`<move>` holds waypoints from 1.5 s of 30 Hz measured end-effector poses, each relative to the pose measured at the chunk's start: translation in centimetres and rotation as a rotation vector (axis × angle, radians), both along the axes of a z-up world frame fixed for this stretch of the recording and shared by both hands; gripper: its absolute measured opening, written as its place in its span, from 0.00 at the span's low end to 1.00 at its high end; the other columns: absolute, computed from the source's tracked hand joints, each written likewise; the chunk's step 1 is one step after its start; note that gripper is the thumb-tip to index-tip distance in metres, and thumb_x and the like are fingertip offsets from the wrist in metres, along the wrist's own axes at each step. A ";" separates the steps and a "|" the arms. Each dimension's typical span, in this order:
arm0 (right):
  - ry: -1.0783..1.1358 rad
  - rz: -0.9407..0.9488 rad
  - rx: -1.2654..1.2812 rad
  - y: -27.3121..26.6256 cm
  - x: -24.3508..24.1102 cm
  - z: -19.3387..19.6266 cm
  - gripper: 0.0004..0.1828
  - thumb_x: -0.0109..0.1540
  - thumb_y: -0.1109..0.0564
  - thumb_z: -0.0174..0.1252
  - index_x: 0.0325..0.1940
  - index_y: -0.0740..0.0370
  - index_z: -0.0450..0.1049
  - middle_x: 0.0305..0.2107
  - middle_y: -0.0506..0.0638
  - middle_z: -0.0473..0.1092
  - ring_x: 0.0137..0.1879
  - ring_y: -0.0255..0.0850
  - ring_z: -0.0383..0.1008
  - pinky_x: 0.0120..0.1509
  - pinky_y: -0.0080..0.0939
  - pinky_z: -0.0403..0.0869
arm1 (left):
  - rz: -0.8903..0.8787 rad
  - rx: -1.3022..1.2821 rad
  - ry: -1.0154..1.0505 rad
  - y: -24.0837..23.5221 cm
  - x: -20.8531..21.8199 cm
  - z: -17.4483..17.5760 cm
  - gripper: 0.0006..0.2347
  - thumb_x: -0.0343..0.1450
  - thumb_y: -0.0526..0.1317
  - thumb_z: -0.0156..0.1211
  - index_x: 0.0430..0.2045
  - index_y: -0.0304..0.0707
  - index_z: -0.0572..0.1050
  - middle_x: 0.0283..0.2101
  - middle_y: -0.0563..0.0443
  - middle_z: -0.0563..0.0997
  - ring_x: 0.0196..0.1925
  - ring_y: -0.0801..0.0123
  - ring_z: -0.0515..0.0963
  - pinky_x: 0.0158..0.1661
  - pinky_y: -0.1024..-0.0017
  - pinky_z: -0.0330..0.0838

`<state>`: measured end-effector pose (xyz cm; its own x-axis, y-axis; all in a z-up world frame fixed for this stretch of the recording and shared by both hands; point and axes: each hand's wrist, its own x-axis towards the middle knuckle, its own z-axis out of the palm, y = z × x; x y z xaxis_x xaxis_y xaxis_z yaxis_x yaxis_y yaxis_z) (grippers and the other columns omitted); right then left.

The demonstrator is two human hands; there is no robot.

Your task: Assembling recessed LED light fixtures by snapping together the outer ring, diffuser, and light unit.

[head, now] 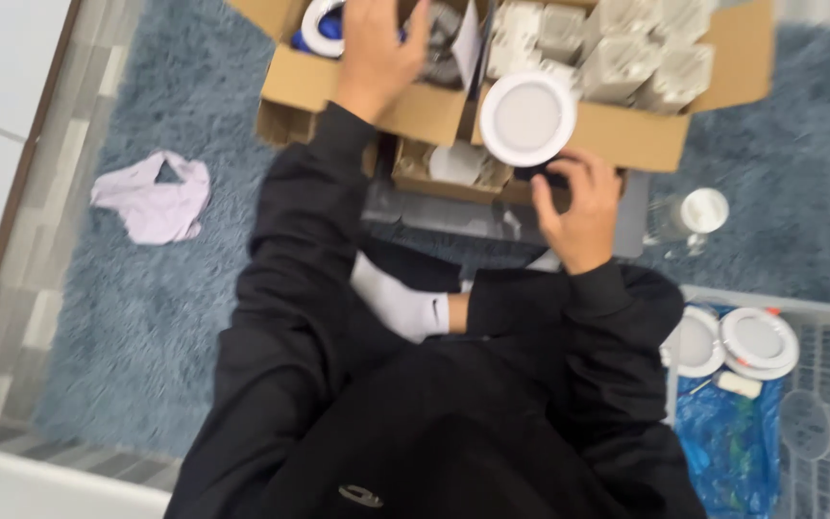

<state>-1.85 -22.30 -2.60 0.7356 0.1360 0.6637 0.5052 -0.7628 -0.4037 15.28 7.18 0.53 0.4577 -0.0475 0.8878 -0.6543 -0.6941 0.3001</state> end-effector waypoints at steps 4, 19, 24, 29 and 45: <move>0.024 -0.024 0.007 -0.1 -0.3 0.1 0.12 0.65 0.62 0.70 0.50 0.66 0.77 0.59 0.57 0.74 0.62 0.53 0.74 0.70 0.50 0.68 | 0.051 0.279 0.360 3.0 4.5 -4.3 0.23 0.73 0.51 0.73 0.57 0.37 0.76 0.55 0.41 0.78 0.53 0.46 0.75 0.55 0.54 0.69; 0.033 -0.011 -0.004 -0.2 -1.2 0.7 0.12 0.65 0.61 0.70 0.50 0.65 0.78 0.60 0.54 0.73 0.63 0.51 0.73 0.72 0.50 0.67 | 0.224 0.375 0.354 1.9 6.8 -6.2 0.34 0.69 0.61 0.79 0.56 0.30 0.76 0.49 0.41 0.81 0.48 0.51 0.79 0.49 0.56 0.67; 0.017 -0.031 0.015 -0.7 -1.2 1.3 0.13 0.65 0.62 0.71 0.51 0.66 0.78 0.60 0.57 0.72 0.62 0.53 0.74 0.69 0.49 0.69 | -0.019 0.121 0.230 3.0 1.2 1.0 0.27 0.70 0.47 0.85 0.56 0.31 0.75 0.48 0.40 0.85 0.43 0.55 0.89 0.44 0.62 0.84; 0.013 0.064 0.152 -0.6 -1.3 4.5 0.13 0.65 0.67 0.69 0.53 0.73 0.77 0.56 0.65 0.75 0.59 0.57 0.78 0.64 0.51 0.76 | -0.283 -0.111 0.261 3.0 -3.6 4.2 0.30 0.75 0.43 0.82 0.67 0.42 0.65 0.59 0.40 0.82 0.58 0.54 0.86 0.53 0.61 0.80; 0.317 0.381 0.727 -0.9 0.2 4.5 0.23 0.75 0.67 0.57 0.74 0.67 0.63 0.63 0.63 0.68 0.62 0.45 0.73 0.65 0.40 0.75 | -0.622 -0.043 0.470 -8.0 -11.0 3.2 0.37 0.63 0.44 0.90 0.66 0.47 0.72 0.63 0.50 0.79 0.62 0.59 0.85 0.65 0.61 0.81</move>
